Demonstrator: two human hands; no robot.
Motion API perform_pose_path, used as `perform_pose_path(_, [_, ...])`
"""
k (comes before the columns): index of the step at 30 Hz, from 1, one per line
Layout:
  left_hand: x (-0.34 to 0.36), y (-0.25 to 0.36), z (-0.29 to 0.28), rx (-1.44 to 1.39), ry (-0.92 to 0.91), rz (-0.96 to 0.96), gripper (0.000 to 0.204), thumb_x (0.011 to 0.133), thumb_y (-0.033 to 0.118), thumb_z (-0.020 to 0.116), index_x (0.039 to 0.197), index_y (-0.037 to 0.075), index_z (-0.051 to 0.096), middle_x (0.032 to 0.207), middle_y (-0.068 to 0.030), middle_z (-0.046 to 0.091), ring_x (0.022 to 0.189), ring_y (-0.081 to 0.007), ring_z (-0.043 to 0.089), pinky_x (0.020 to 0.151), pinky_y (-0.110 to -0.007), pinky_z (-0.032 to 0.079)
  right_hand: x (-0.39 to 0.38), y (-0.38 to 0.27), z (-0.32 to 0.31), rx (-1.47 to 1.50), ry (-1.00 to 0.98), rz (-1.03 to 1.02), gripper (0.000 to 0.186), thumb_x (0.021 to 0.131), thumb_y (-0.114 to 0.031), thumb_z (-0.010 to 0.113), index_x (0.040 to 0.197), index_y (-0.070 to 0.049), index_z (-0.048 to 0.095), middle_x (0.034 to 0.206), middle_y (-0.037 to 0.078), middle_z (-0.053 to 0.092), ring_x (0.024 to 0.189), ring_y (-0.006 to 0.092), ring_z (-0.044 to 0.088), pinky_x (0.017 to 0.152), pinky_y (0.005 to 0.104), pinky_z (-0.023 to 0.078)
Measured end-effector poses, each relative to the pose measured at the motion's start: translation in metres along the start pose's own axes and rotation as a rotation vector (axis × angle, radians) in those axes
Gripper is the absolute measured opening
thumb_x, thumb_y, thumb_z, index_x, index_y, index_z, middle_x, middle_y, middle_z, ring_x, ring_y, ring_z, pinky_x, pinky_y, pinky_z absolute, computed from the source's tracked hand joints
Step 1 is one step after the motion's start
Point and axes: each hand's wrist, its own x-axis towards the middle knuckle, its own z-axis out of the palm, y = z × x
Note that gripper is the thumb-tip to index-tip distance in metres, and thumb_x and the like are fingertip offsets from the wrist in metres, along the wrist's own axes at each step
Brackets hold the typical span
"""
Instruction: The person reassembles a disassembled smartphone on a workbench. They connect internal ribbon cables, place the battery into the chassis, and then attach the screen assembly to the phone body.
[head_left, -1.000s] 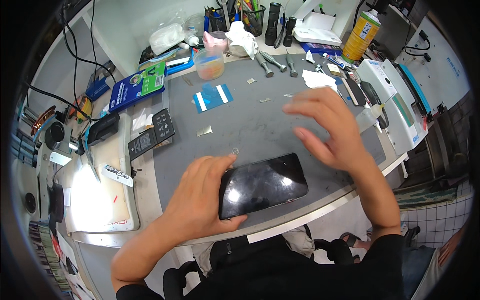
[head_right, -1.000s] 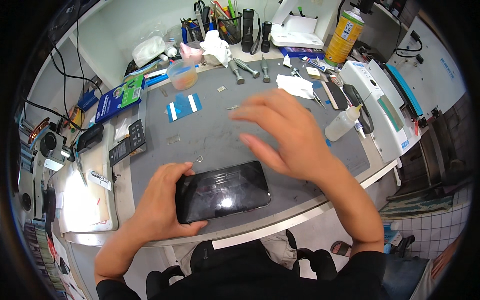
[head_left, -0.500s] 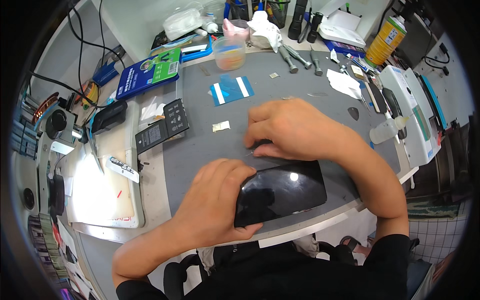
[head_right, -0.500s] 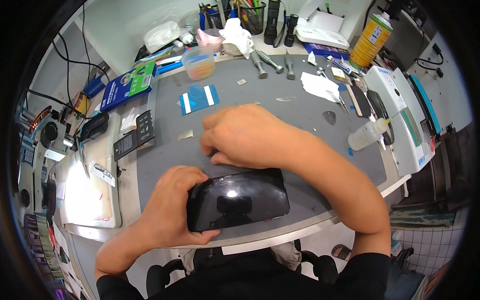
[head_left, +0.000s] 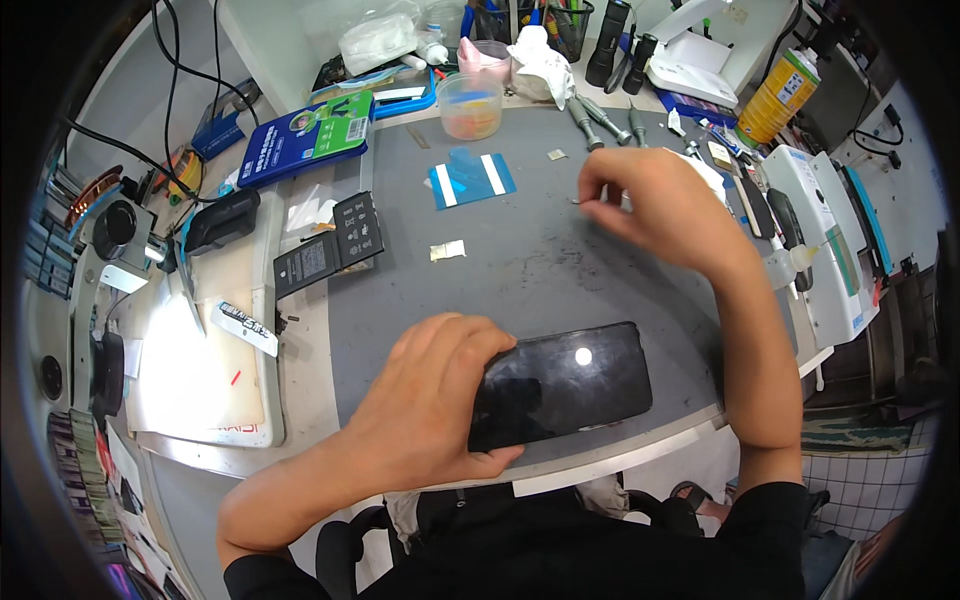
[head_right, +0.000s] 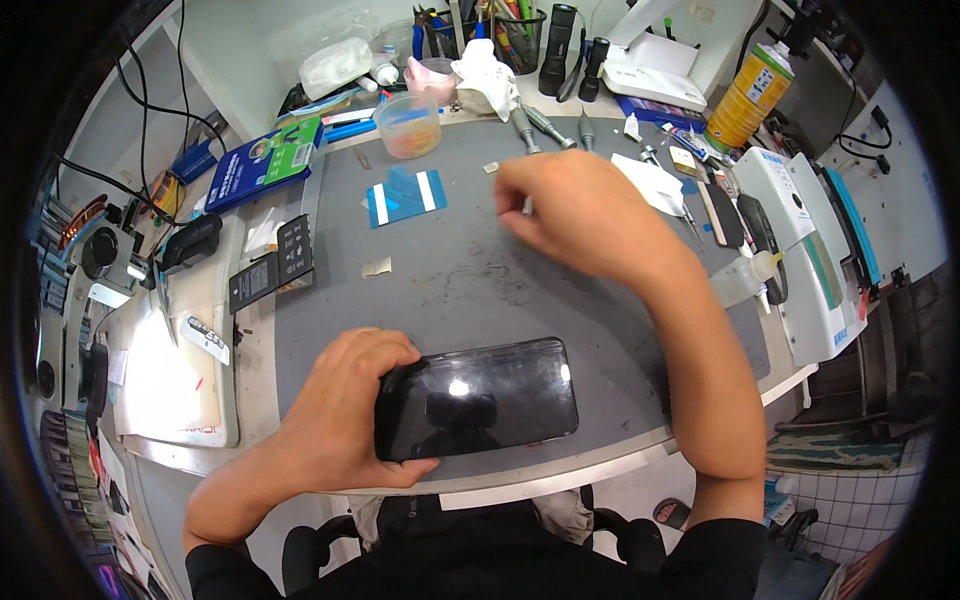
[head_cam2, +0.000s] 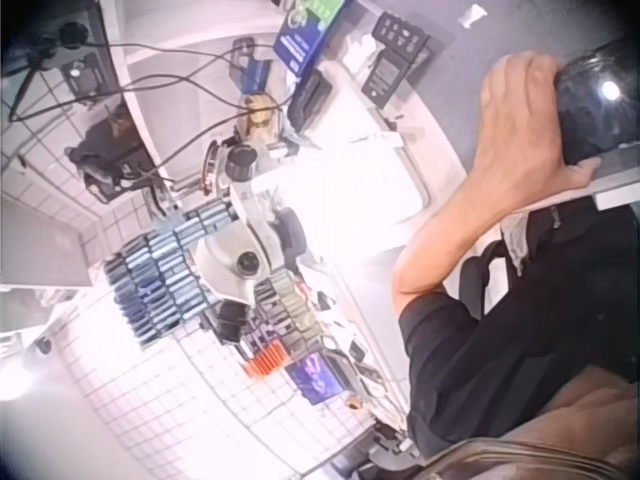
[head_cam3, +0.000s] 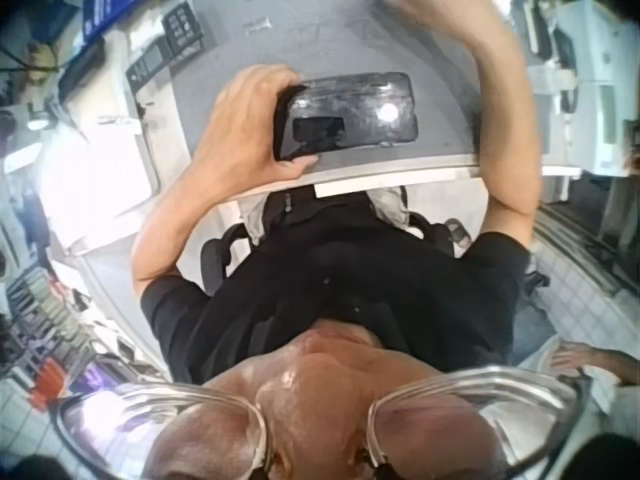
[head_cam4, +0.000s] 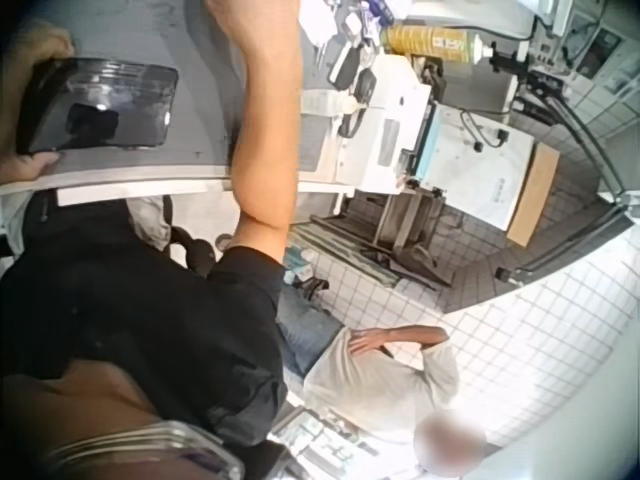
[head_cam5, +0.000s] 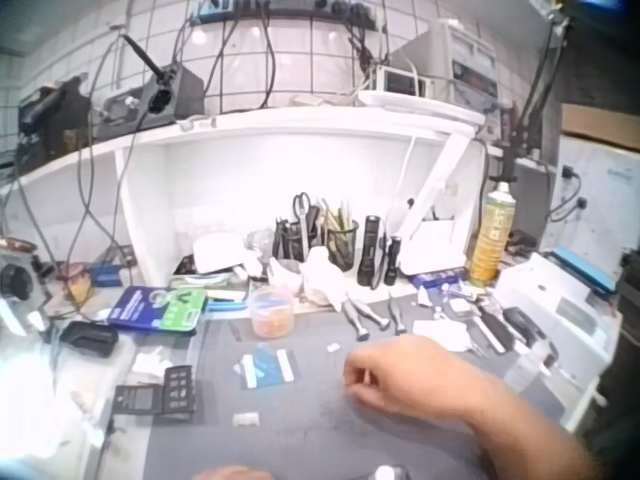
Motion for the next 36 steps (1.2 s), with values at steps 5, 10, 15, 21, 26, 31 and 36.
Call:
perform_pose_path(5, [0.001,0.002,-0.001,0.005,0.001,-0.011,0.092,0.058,0.024,0.096,0.132,0.007,0.045,0.126,-0.0157,0.056,0.118,-0.0397,0.054,0.104,-0.049,0.041,-0.004,0.019,-0.01,-0.103,0.054,0.168,0.011,0.086,-0.008,0.071,0.097,-0.005,0.07,0.086,0.01,0.073,0.079,0.0249,0.071,0.072,0.037,0.055])
perform_pose_path(10, [0.001,0.002,-0.001,0.016,0.002,-0.005,0.092,0.057,0.021,0.096,0.132,0.007,0.045,0.124,-0.0164,0.056,0.116,-0.0401,0.055,0.102,-0.049,0.043,-0.003,0.028,-0.011,-0.195,0.08,0.248,0.014,0.089,-0.01,0.067,0.101,-0.006,0.074,0.091,0.011,0.075,0.083,0.0278,0.072,0.077,0.0383,0.055])
perform_pose_path(15, [0.002,0.002,0.0,0.018,0.0,0.01,0.091,0.057,0.02,0.096,0.131,0.006,0.044,0.123,-0.0178,0.056,0.113,-0.0406,0.055,0.099,-0.048,0.045,-0.001,0.038,-0.005,-0.163,0.059,0.26,0.016,0.09,-0.012,0.068,0.103,-0.007,0.074,0.092,0.011,0.075,0.085,0.0291,0.072,0.079,0.0391,0.055])
perform_pose_path(21, [0.0,0.002,-0.001,-0.05,-0.056,-0.035,0.087,0.064,0.024,0.093,0.134,0.004,0.045,0.129,-0.0181,0.051,0.124,-0.0419,0.049,0.108,-0.051,0.039,0.002,0.049,0.001,-0.119,0.013,0.324,0.018,0.09,-0.015,0.07,0.106,-0.008,0.075,0.095,0.01,0.077,0.09,0.0297,0.072,0.081,0.0406,0.055])
perform_pose_path(26, [-0.001,0.002,-0.002,-0.049,-0.044,-0.034,0.088,0.064,0.023,0.093,0.135,0.003,0.045,0.129,-0.0187,0.051,0.124,-0.042,0.05,0.107,-0.05,0.04,0.004,0.047,0.0,-0.179,0.035,0.359,0.02,0.09,-0.017,0.069,0.106,-0.009,0.076,0.096,0.011,0.077,0.094,0.0321,0.072,0.085,0.0437,0.056])
perform_pose_path(31, [-0.001,0.003,-0.001,-0.037,-0.035,-0.031,0.088,0.063,0.022,0.093,0.135,0.003,0.045,0.128,-0.019,0.051,0.123,-0.0422,0.05,0.106,-0.05,0.041,0.002,0.047,0.003,-0.23,0.105,0.339,0.02,0.091,-0.018,0.069,0.106,-0.008,0.076,0.1,0.012,0.075,0.094,0.0314,0.071,0.084,0.0428,0.055])
perform_pose_path(36, [-0.001,-0.001,-0.003,-0.058,0.004,-0.026,0.088,0.062,0.02,0.092,0.134,0.003,0.044,0.126,-0.0188,0.053,0.122,-0.0426,0.051,0.105,-0.05,0.042,0.002,0.045,0.008,-0.162,0.216,0.263,0.02,0.092,-0.019,0.07,0.107,-0.007,0.076,0.097,0.011,0.071,0.084,0.0261,0.069,0.077,0.0395,0.055])
